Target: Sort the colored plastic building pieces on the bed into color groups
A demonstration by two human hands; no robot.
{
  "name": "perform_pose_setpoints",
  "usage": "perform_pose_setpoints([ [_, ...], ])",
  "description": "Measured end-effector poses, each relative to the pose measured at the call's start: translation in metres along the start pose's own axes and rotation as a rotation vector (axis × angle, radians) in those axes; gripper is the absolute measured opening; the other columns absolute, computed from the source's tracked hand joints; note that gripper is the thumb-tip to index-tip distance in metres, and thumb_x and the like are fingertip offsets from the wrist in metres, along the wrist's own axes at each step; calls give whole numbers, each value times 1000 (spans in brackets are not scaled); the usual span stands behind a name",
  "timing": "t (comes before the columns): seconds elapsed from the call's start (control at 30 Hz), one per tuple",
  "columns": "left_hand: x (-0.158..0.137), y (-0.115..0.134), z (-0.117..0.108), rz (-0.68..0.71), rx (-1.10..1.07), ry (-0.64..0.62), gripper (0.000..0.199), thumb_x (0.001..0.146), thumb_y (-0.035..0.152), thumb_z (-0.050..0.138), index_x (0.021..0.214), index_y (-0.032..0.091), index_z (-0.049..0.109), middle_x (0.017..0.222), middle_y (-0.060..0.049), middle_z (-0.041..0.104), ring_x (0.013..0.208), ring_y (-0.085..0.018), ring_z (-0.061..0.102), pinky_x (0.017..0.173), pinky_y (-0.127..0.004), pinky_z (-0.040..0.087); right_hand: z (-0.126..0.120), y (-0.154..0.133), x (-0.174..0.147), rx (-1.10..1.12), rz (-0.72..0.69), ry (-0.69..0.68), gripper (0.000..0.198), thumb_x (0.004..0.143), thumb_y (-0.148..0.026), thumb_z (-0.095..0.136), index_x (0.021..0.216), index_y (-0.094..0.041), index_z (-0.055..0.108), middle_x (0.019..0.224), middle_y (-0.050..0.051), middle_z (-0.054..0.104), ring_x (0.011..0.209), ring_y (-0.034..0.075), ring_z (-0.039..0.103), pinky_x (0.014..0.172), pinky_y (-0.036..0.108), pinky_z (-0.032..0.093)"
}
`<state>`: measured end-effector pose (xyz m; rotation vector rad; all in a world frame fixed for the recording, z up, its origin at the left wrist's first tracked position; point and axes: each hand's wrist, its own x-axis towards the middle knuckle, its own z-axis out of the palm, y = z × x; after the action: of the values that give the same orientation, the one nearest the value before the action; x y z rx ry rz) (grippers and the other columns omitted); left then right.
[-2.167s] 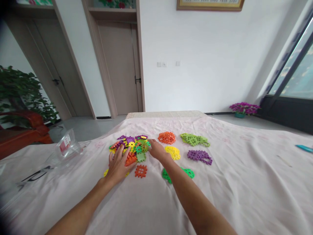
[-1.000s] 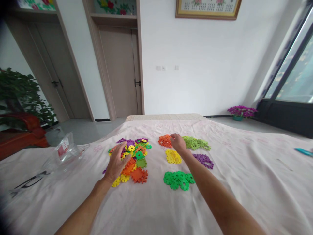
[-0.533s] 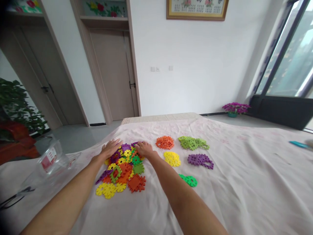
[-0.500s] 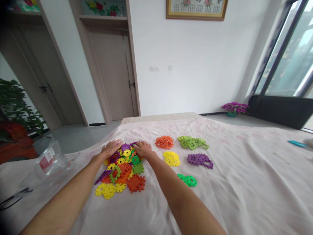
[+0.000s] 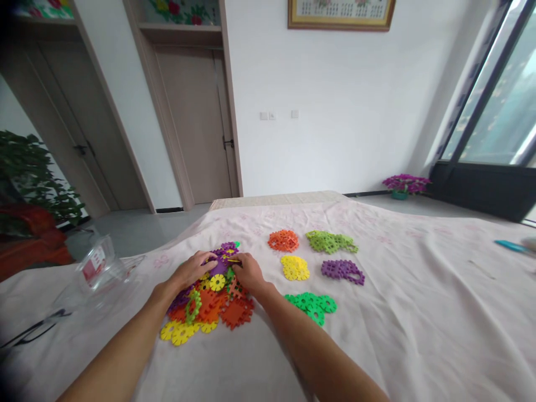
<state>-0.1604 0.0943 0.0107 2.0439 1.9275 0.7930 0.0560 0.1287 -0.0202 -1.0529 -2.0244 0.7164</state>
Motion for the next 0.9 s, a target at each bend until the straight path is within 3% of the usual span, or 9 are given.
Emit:
perform_pose_setpoints([
  [0.1, -24, 4, -10, 30, -55, -31, 39, 83, 53, 50, 102, 25, 70, 117, -5, 66, 110, -23, 61, 100, -32, 43, -4, -2, -17, 146, -10, 33, 27, 82, -23, 55, 104, -23, 71, 104, 3, 71, 99, 22, 62, 90, 34, 47],
  [0.27, -51, -22, -21, -89, -95, 189, 42, 87, 51, 45, 108, 23, 67, 120, -6, 66, 114, -23, 60, 101, -35, 43, -10, -5, -27, 355, 85, 132, 25, 85, -30, 52, 100, -21, 69, 92, 1, 71, 85, 20, 64, 77, 31, 50],
  [0.4, -61, -52, -18, -237, -121, 262, 40, 85, 49, 46, 108, 23, 67, 117, -5, 69, 110, -23, 62, 98, -33, 45, -13, -2, -24, 360, 122, 203, 23, 82, -33, 55, 98, -21, 67, 88, 1, 71, 83, 19, 64, 75, 30, 51],
  [0.5, -64, -62, -13, -271, -137, 287, 38, 84, 46, 47, 106, 24, 68, 115, -4, 70, 110, -23, 62, 98, -32, 45, -16, 1, -21, 287, 98, 212, 27, 81, -30, 54, 105, -22, 65, 94, 0, 71, 88, 19, 64, 81, 32, 51],
  [0.7, -64, -66, -9, -255, -108, 295, 37, 84, 45, 46, 103, 24, 70, 113, -2, 72, 108, -23, 63, 94, -30, 46, -31, -21, -18, 195, -90, 144, 37, 83, -25, 53, 119, -28, 64, 114, 0, 70, 102, 22, 64, 92, 36, 50],
  [0.83, -64, -67, -9, -253, -110, 282, 39, 85, 46, 46, 104, 23, 70, 112, -3, 72, 107, -22, 63, 93, -30, 46, -40, -37, -18, 139, -146, -33, 60, 78, -14, 56, 136, -29, 53, 117, 1, 70, 89, 20, 67, 85, 35, 53],
  [0.9, -64, -68, -9, -247, -107, 275, 39, 85, 46, 45, 104, 23, 70, 113, -3, 71, 107, -22, 63, 93, -30, 45, -43, -38, -17, 130, -136, -41, 67, 75, -11, 56, 140, -27, 48, 120, 4, 69, 84, 18, 68, 82, 34, 53],
])
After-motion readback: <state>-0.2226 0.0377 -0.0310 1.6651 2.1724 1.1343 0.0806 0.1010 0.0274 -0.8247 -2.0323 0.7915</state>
